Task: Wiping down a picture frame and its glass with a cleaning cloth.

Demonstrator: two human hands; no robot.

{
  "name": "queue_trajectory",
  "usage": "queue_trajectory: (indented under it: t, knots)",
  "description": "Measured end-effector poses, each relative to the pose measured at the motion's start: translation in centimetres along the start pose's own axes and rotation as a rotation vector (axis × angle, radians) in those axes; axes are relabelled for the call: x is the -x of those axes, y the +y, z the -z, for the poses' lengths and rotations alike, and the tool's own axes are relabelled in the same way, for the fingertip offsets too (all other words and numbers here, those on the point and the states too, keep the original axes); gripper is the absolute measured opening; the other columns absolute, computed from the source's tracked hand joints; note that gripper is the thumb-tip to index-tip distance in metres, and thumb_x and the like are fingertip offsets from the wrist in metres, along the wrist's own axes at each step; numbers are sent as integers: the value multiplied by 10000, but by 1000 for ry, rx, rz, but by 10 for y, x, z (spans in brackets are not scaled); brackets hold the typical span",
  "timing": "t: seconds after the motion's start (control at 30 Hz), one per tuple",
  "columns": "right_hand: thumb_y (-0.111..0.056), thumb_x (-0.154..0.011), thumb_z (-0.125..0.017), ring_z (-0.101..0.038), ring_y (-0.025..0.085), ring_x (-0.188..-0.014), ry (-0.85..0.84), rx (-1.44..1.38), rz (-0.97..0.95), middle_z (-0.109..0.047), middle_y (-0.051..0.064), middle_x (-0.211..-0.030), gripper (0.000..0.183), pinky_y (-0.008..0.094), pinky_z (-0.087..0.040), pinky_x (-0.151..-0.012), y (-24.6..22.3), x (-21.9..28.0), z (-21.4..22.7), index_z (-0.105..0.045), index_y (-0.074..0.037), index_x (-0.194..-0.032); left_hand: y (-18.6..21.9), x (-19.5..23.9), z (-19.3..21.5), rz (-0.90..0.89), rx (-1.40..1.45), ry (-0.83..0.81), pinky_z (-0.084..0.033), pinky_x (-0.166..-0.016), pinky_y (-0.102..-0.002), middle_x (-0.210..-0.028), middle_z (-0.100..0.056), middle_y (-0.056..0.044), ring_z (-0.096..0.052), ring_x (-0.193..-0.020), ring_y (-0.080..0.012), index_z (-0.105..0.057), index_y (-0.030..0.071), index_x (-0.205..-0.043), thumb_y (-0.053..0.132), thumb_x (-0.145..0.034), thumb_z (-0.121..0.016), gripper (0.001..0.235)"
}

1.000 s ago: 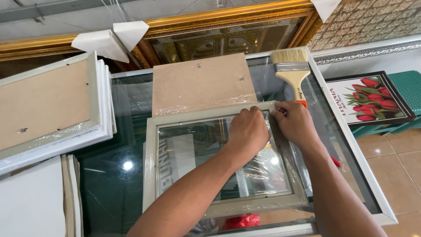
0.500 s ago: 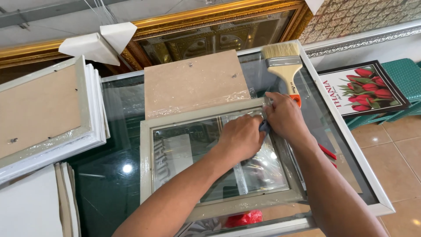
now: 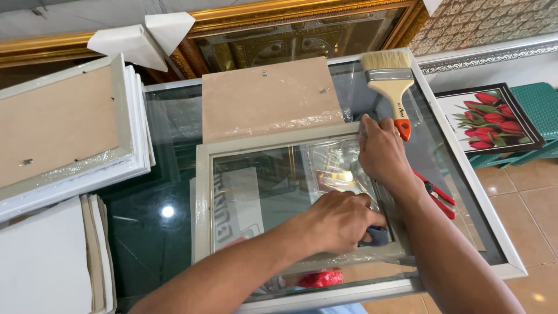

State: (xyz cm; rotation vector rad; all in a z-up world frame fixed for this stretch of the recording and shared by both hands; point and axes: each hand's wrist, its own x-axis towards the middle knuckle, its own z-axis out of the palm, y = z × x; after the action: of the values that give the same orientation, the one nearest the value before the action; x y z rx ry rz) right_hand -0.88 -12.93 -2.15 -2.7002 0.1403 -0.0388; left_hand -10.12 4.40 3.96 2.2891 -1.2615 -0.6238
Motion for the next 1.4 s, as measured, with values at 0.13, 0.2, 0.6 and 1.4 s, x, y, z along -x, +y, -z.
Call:
queue_trajectory:
  t: [0.13, 0.2, 0.6, 1.4]
  knots:
    - [-189, -997, -556, -568, 564, -1186, -14, 26, 14, -537, 291, -1308, 560, 607, -487, -990, -3, 0, 0, -494, -44, -1534, -33, 8, 0, -101, -96, 21, -516, -1003, -555, -1163, -680, -155, -676, -1139, -439, -757, 290, -1201, 207, -868, -773, 343]
    - [-194, -1005, -538, -574, 545, -1183, -8, 21, 5, -532, 273, -1321, 550, 594, -488, -992, 0, -1, -1, -498, -56, -1536, -34, 27, 17, -11, -148, -113, -469, -1005, -501, -1172, -676, -133, -642, -1156, -357, -758, 319, -1223, 206, -880, -776, 362]
    - [-168, -1011, -488, -544, 498, -1125, 7, -11, 55, -485, 259, -1300, 552, 566, -408, -981, 11, 0, -9, -430, -58, -1549, -45, 188, 66, 719, -87, -317, -264, -1135, -410, -1153, -601, 67, -467, -1177, -166, -635, 357, -1376, 352, -1005, -652, 371]
    - [-184, -920, -630, -700, 206, -919, -108, -357, -77, -739, 78, -1169, 522, 329, -576, -750, -85, 121, 38, -594, -187, -1441, -72, 235, -67, 752, 29, 580, 173, -1181, -613, -1699, 233, -221, 236, -1565, -369, 222, 49, -1600, 938, -627, -408, 1461]
